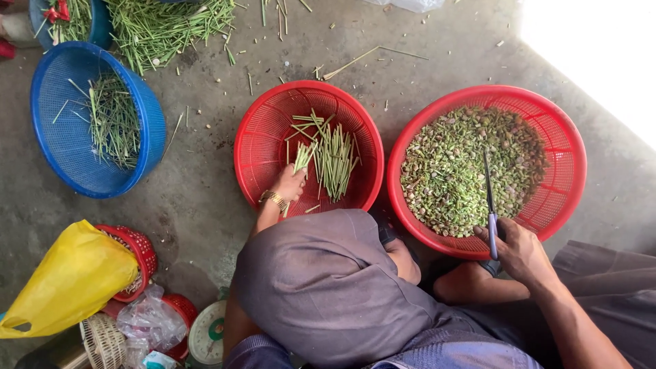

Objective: Cutting lemongrass stalks into small pieces using scissors and collecting them in a plastic basket.

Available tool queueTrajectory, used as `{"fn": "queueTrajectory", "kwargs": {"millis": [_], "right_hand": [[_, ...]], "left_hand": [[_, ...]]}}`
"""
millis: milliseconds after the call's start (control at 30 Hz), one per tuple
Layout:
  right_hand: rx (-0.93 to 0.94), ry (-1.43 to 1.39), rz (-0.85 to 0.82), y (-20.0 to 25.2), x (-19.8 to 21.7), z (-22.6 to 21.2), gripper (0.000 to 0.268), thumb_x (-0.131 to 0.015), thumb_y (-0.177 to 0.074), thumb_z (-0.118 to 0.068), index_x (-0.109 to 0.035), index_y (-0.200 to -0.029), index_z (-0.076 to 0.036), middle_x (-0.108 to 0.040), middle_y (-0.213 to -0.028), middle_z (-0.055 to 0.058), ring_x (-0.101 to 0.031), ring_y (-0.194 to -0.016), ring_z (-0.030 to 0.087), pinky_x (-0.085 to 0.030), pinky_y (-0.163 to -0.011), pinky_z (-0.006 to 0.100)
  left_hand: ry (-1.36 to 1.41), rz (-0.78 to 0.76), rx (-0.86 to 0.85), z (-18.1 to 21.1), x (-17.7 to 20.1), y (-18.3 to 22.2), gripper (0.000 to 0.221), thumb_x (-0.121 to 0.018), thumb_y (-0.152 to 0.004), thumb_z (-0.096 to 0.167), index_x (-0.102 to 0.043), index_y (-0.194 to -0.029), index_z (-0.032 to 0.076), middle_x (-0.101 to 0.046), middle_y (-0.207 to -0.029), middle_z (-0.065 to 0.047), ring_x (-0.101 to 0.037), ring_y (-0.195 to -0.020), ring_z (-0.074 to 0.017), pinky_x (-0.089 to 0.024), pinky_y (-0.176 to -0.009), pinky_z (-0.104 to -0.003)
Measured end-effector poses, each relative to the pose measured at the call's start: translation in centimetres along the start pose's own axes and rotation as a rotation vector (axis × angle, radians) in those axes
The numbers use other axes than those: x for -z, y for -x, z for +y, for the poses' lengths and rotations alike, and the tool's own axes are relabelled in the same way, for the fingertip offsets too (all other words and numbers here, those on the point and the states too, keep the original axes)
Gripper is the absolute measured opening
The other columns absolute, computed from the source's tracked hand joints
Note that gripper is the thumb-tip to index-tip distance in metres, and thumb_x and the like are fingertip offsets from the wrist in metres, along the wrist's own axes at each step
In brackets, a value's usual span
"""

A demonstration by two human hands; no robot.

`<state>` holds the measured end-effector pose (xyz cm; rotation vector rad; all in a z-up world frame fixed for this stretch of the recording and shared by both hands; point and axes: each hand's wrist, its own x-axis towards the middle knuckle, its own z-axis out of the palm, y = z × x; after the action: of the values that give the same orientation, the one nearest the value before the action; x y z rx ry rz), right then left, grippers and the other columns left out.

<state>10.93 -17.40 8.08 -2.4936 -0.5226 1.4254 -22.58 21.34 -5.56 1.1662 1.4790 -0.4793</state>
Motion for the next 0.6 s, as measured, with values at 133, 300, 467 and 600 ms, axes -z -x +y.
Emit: {"fn": "queueTrajectory", "kwargs": {"millis": [133, 300, 467, 600], "right_hand": [[0.004, 0.006, -0.007, -0.2, -0.1, 0.3, 0.049, -0.069, -0.089, -0.046, -0.066, -0.084, 0.002, -0.068, -0.074, 0.017, -0.064, -0.066, 0.026, -0.051, -0.063, 0.040], [0.000, 0.015, -0.010, 0.0, -0.1, 0.4, 0.047, -0.070, -0.089, -0.047, -0.068, -0.092, 0.000, -0.070, -0.077, 0.018, -0.067, -0.069, 0.028, -0.053, -0.066, 0.041], [0.028, -0.014, 0.020, 0.4, 0.1, 0.6, 0.046, -0.070, -0.089, -0.046, -0.068, -0.089, 0.001, -0.068, -0.075, 0.017, -0.065, -0.068, 0.027, -0.052, -0.064, 0.040], [0.037, -0.033, 0.004, 0.8, 0.2, 0.4, 0.045, -0.071, -0.089, -0.045, -0.069, -0.092, 0.000, -0.070, -0.077, 0.017, -0.067, -0.068, 0.027, -0.053, -0.064, 0.040]], "left_hand": [[-0.031, -0.129, 0.072, 0.5, 0.5, 1.8, 0.026, -0.047, -0.109, 0.029, -0.053, -0.122, 0.007, -0.047, -0.070, 0.001, -0.032, -0.041, -0.0059, -0.026, -0.034, -0.022], [-0.255, -0.089, 0.101, 0.2, -1.3, -0.4, 0.023, -0.048, -0.106, 0.019, -0.059, -0.098, 0.000, -0.057, -0.068, -0.004, -0.046, -0.047, -0.0120, -0.039, -0.039, -0.027], [-0.383, 0.024, 0.058, -0.9, -1.0, 0.1, 0.026, -0.045, -0.109, 0.024, -0.061, -0.112, 0.004, -0.063, -0.083, -0.005, -0.053, -0.055, -0.0117, -0.045, -0.047, -0.025], [-0.391, 0.066, -0.056, -0.1, 2.9, 4.9, 0.015, -0.050, -0.107, 0.022, -0.059, -0.107, 0.010, -0.049, -0.075, 0.000, -0.045, -0.057, -0.0106, -0.040, -0.049, -0.025]]}}
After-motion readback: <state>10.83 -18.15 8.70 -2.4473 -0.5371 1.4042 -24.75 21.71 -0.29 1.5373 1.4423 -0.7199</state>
